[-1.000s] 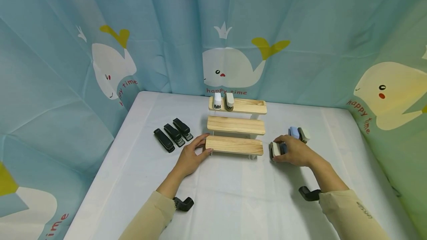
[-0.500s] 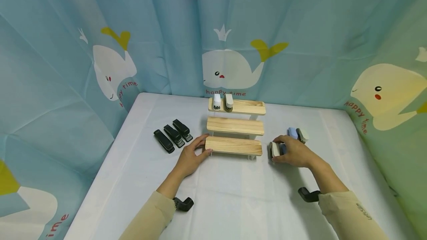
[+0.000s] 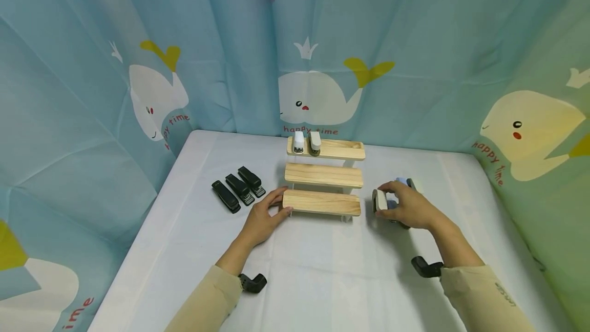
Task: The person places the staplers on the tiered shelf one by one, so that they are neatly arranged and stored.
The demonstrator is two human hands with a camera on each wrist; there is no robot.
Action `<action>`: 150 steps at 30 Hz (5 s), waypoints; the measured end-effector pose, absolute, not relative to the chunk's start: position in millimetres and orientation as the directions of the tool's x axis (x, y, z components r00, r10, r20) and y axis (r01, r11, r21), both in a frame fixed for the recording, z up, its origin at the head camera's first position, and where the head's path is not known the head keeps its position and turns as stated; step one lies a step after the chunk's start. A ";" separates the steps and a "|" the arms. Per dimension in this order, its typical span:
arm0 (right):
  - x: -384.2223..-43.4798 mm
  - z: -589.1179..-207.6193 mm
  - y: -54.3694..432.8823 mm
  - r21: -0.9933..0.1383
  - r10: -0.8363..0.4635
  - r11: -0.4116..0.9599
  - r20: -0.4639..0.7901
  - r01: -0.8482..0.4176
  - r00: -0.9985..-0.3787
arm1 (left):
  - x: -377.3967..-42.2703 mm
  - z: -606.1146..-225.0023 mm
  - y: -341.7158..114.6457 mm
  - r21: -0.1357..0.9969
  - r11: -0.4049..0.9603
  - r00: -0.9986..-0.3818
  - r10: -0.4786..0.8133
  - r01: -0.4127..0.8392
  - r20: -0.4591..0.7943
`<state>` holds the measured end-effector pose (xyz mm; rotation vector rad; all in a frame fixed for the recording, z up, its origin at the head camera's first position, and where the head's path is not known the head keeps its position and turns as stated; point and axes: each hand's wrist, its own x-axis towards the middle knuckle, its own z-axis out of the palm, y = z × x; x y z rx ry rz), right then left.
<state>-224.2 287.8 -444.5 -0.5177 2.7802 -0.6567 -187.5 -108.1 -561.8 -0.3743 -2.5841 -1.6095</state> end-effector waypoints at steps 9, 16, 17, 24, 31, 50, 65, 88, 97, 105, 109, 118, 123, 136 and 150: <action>-224.1 -426.9 283.4 -0.476 -0.393 0.826 -0.098 -0.303 -0.914 | -186.6 -561.5 -107.9 0.866 0.426 -0.964 0.162 0.262 0.212; -227.3 -417.1 280.1 -0.479 -0.389 0.823 -0.085 -0.305 -0.917 | -187.3 -561.2 -107.6 0.870 0.431 -0.969 0.156 0.242 0.192; -227.7 -415.5 279.4 -0.482 -0.390 0.821 -0.081 -0.306 -0.917 | -187.4 -561.3 -107.6 0.870 0.430 -0.969 0.155 0.241 0.192; -230.2 -402.0 273.1 -0.501 -0.391 0.805 -0.043 -0.319 -0.919 | -187.5 -561.3 -107.8 0.873 0.422 -0.969 0.157 0.243 0.193; -233.0 -392.7 268.8 -0.503 -0.394 0.802 -0.043 -0.321 -0.918 | -187.5 -561.8 -107.7 0.872 0.426 -0.969 0.161 0.239 0.187; -239.3 -372.0 254.9 -0.524 -0.421 0.776 -0.013 -0.353 -0.907 | -187.6 -562.7 -108.1 0.871 0.429 -0.969 0.164 0.240 0.187; -243.5 -364.2 240.7 -0.576 -0.415 0.748 -0.018 -0.330 -0.910 | -187.4 -563.9 -108.3 0.864 0.437 -0.966 0.165 0.251 0.198; -262.5 -365.6 210.8 -0.573 -0.475 0.718 0.012 -0.395 -0.880 | -184.9 -564.5 -106.0 0.875 0.432 -0.974 0.152 0.219 0.168; -269.0 -367.0 200.1 -0.600 -0.480 0.704 -0.009 -0.379 -0.877 | -183.7 -565.0 -105.8 0.870 0.438 -0.973 0.156 0.225 0.173; -272.3 -368.8 194.1 -0.620 -0.502 0.680 -0.002 -0.392 -0.865 | -183.8 -564.3 -105.1 0.862 0.449 -0.970 0.157 0.236 0.184; -276.1 -371.7 191.2 -0.616 -0.506 0.676 0.011 -0.405 -0.862 | -184.7 -564.6 -105.7 0.860 0.448 -0.969 0.158 0.244 0.192; -281.5 -374.8 183.5 -0.586 -0.520 0.681 0.035 -0.439 -0.853 | -183.7 -563.5 -106.0 0.862 0.442 -0.968 0.156 0.247 0.197; -283.4 -376.3 181.1 -0.585 -0.525 0.679 0.036 -0.443 -0.850 | -183.7 -562.8 -105.5 0.855 0.444 -0.963 0.161 0.267 0.217; -287.9 -378.5 173.4 -0.611 -0.516 0.669 0.027 -0.422 -0.856 | -183.6 -563.4 -106.3 0.863 0.439 -0.967 0.158 0.252 0.201; -292.4 -379.2 167.6 -0.645 -0.500 0.661 0.004 -0.384 -0.866 | -183.6 -563.4 -106.1 0.854 0.444 -0.962 0.164 0.270 0.219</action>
